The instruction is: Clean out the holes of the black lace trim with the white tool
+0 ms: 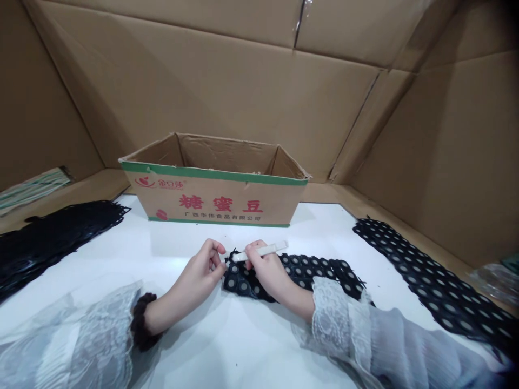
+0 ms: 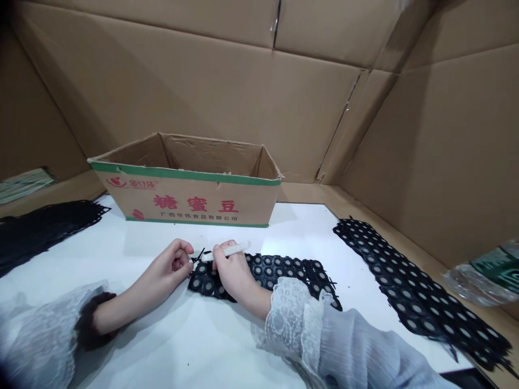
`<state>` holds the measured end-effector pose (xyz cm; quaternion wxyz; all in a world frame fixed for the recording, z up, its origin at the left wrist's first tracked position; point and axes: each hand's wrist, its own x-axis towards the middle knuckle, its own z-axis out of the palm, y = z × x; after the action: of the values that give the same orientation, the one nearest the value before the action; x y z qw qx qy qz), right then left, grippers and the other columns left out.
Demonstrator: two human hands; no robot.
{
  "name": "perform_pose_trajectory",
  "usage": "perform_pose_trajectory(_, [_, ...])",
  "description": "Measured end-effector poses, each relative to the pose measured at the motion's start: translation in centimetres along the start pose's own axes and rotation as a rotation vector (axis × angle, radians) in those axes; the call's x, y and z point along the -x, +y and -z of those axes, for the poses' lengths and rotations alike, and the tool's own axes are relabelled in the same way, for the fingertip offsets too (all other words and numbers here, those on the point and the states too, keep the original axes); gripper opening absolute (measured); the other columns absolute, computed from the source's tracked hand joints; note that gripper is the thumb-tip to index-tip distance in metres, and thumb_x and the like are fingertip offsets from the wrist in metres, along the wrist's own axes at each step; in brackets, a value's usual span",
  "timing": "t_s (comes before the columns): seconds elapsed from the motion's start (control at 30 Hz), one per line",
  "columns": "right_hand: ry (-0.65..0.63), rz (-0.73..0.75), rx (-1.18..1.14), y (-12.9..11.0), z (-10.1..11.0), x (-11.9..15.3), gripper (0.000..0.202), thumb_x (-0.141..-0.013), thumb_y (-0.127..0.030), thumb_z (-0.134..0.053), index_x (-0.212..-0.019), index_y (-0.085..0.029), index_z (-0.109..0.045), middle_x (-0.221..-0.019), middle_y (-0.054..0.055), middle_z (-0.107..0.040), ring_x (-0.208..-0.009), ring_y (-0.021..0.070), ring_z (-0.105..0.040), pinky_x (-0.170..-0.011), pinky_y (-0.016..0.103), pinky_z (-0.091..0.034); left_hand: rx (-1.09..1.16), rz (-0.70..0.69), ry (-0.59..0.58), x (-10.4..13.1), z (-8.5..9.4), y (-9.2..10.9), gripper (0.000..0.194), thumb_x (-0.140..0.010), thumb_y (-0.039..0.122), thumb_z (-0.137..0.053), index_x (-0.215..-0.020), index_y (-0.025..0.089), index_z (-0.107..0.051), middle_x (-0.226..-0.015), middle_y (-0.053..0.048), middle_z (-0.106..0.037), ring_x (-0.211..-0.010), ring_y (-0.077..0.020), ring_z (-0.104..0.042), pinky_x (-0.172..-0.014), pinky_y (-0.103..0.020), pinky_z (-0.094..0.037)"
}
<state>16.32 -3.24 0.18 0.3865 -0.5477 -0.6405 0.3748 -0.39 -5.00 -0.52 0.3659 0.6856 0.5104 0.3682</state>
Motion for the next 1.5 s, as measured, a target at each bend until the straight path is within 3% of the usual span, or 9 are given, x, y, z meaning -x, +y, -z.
perform_pose_trajectory(0.13, [0.032,0.017,-0.041,0.2,0.4,-0.4,0.035,-0.087,-0.032,-0.033,-0.055,-0.02,-0.041,-0.058,-0.001,-0.046,-0.064,0.0146,-0.05,-0.077,0.031,-0.037,0.001,0.003,-0.006,0.2,0.0,-0.1,0.017,-0.077,0.017,-0.043,-0.094,0.02,-0.038,-0.068,0.004,-0.043,-0.062,-0.0117,-0.044,-0.059,-0.023,-0.035])
perform_pose_trajectory(0.3, [-0.166,0.163,-0.143,-0.2,0.6,0.1,0.03,-0.078,-0.015,-0.04,-0.047,-0.018,-0.038,-0.066,-0.001,-0.047,-0.061,0.0097,-0.047,-0.066,0.024,-0.037,0.019,-0.033,0.024,0.1,0.1,0.3,0.017,-0.079,0.018,-0.043,-0.095,0.02,-0.039,-0.074,0.003,-0.048,-0.07,-0.0121,-0.048,-0.064,-0.024,-0.037])
perform_pose_trajectory(0.53, [-0.278,0.151,-0.051,-0.4,0.4,0.3,0.031,-0.074,-0.011,-0.041,-0.044,-0.017,-0.041,-0.075,0.0,-0.049,-0.069,0.0105,-0.049,-0.071,0.025,-0.038,-0.004,-0.043,0.005,0.4,0.3,0.6,0.016,-0.078,0.018,-0.043,-0.093,0.02,-0.041,-0.074,0.002,-0.049,-0.071,-0.0129,-0.049,-0.065,-0.024,-0.037])
perform_pose_trajectory(0.77, [-0.023,0.113,-0.038,0.6,-0.5,0.4,0.024,-0.086,-0.031,-0.037,-0.065,-0.021,-0.042,-0.072,0.001,-0.047,-0.075,0.0154,-0.049,-0.072,0.03,-0.04,-0.017,-0.045,0.044,-0.2,0.1,0.1,0.013,-0.076,0.016,-0.043,-0.088,0.02,-0.041,-0.075,0.002,-0.047,-0.069,-0.0123,-0.047,-0.062,-0.023,-0.037])
perform_pose_trajectory(1.13, [-0.004,0.191,-0.01,1.0,-0.9,0.3,0.03,-0.09,-0.034,-0.03,-0.065,-0.021,-0.04,-0.083,0.004,-0.044,-0.083,0.0163,-0.048,-0.075,0.032,-0.041,-0.07,-0.056,0.05,-0.2,-0.1,0.0,0.012,-0.078,0.018,-0.044,-0.088,0.02,-0.04,-0.076,0.002,-0.045,-0.067,-0.0116,-0.045,-0.06,-0.023,-0.037])
perform_pose_trajectory(1.5, [0.031,0.071,-0.266,0.6,-0.4,0.4,0.028,-0.089,-0.045,-0.027,-0.077,-0.022,-0.039,-0.06,-0.003,-0.04,-0.052,0.0126,-0.041,-0.05,0.026,-0.036,-0.042,-0.031,0.018,-0.2,0.0,0.0,0.027,-0.077,0.015,-0.043,-0.103,0.021,-0.038,-0.067,0.005,-0.043,-0.063,-0.0116,-0.045,-0.06,-0.023,-0.035])
